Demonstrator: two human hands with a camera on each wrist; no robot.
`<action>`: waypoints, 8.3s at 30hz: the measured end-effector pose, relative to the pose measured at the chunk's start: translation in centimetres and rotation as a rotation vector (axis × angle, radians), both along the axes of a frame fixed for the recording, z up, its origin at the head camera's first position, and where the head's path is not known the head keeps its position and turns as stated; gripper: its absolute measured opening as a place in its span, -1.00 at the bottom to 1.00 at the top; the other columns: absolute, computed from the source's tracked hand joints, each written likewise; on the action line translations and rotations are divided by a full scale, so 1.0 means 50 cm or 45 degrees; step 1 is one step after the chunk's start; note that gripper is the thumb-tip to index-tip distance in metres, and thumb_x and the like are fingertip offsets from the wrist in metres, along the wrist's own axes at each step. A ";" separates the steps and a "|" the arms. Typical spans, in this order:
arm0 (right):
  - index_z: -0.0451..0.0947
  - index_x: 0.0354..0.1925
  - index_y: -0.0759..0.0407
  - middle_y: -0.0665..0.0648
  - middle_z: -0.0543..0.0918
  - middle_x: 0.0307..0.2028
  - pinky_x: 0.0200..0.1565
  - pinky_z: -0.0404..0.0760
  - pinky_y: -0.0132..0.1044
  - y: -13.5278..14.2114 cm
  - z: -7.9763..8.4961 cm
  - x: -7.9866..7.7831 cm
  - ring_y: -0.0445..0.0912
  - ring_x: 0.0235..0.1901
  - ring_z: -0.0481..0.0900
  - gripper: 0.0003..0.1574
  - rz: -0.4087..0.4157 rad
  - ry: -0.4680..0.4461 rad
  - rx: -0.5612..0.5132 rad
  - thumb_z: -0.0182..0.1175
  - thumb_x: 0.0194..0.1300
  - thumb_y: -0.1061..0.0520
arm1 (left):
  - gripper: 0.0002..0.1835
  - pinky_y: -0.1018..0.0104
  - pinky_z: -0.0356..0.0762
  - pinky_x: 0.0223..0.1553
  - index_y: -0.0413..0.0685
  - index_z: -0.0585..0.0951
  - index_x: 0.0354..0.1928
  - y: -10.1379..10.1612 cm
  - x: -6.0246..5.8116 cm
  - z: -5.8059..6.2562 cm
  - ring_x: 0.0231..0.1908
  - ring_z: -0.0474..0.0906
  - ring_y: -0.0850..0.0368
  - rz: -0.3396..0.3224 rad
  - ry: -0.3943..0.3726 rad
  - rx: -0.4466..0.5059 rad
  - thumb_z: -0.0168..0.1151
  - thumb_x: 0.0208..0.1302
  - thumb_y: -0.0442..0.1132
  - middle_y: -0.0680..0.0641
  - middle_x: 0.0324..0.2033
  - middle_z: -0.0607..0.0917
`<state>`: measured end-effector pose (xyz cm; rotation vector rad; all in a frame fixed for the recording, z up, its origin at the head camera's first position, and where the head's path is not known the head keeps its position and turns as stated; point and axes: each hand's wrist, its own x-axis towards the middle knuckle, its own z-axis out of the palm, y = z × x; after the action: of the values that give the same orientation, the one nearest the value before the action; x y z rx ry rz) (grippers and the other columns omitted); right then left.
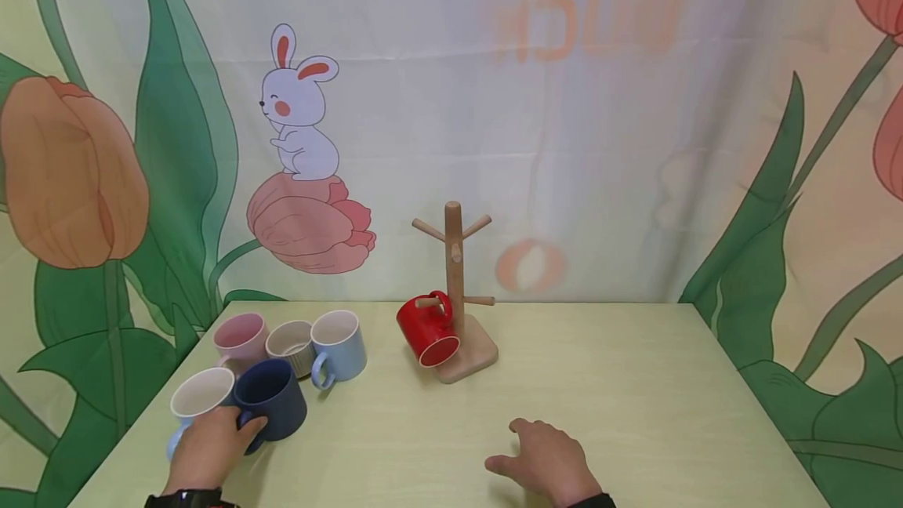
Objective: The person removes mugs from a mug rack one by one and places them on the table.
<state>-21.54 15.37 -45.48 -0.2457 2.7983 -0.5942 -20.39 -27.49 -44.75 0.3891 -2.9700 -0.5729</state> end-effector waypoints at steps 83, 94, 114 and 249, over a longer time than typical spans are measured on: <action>0.65 -0.09 0.24 0.19 0.73 -0.28 -0.41 0.62 0.02 -0.020 0.068 -0.167 0.13 -0.35 0.69 -0.54 0.027 0.548 0.183 0.34 0.26 -0.10 | -0.45 0.19 0.65 -0.37 -0.17 0.54 0.05 0.337 -0.255 0.109 -0.44 0.60 0.02 -0.494 0.172 -0.340 0.31 0.28 0.15 -0.08 -0.42 0.66; 0.52 0.10 0.32 0.27 0.71 -0.23 -0.38 0.65 -0.01 -0.058 0.107 -0.242 0.13 -0.34 0.70 -0.34 -0.041 0.655 0.207 0.33 0.28 -0.15 | -0.54 0.21 0.67 -0.35 -0.10 0.56 -0.01 0.370 -0.286 0.127 -0.43 0.62 0.04 -0.512 0.105 -0.421 0.22 0.35 0.15 -0.06 -0.44 0.65; 0.73 -0.41 0.17 0.14 0.68 -0.53 -0.48 0.64 -0.04 -0.100 0.114 -0.297 0.06 -0.50 0.67 -0.79 -0.017 0.833 0.313 0.32 0.32 0.08 | -0.80 0.15 0.68 -0.27 0.14 0.75 -0.05 0.408 -0.307 0.128 -0.37 0.62 0.09 -0.574 0.040 -0.712 0.33 0.31 -0.18 0.00 -0.34 0.71; 0.73 -0.36 0.12 0.11 0.58 -0.58 -0.54 0.61 -0.13 -0.225 0.113 -0.233 -0.05 -0.61 0.49 -0.61 -0.018 0.746 0.485 0.29 0.30 -0.17 | -0.78 0.23 0.66 -0.31 0.06 0.73 -0.15 0.389 -0.432 0.130 -0.41 0.66 0.13 -0.712 0.191 -0.654 0.28 0.33 -0.01 0.02 -0.47 0.72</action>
<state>-33.21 4.10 -39.84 -0.3681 3.3946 0.0378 -42.00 -8.03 -38.25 -0.5110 -2.9045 0.1429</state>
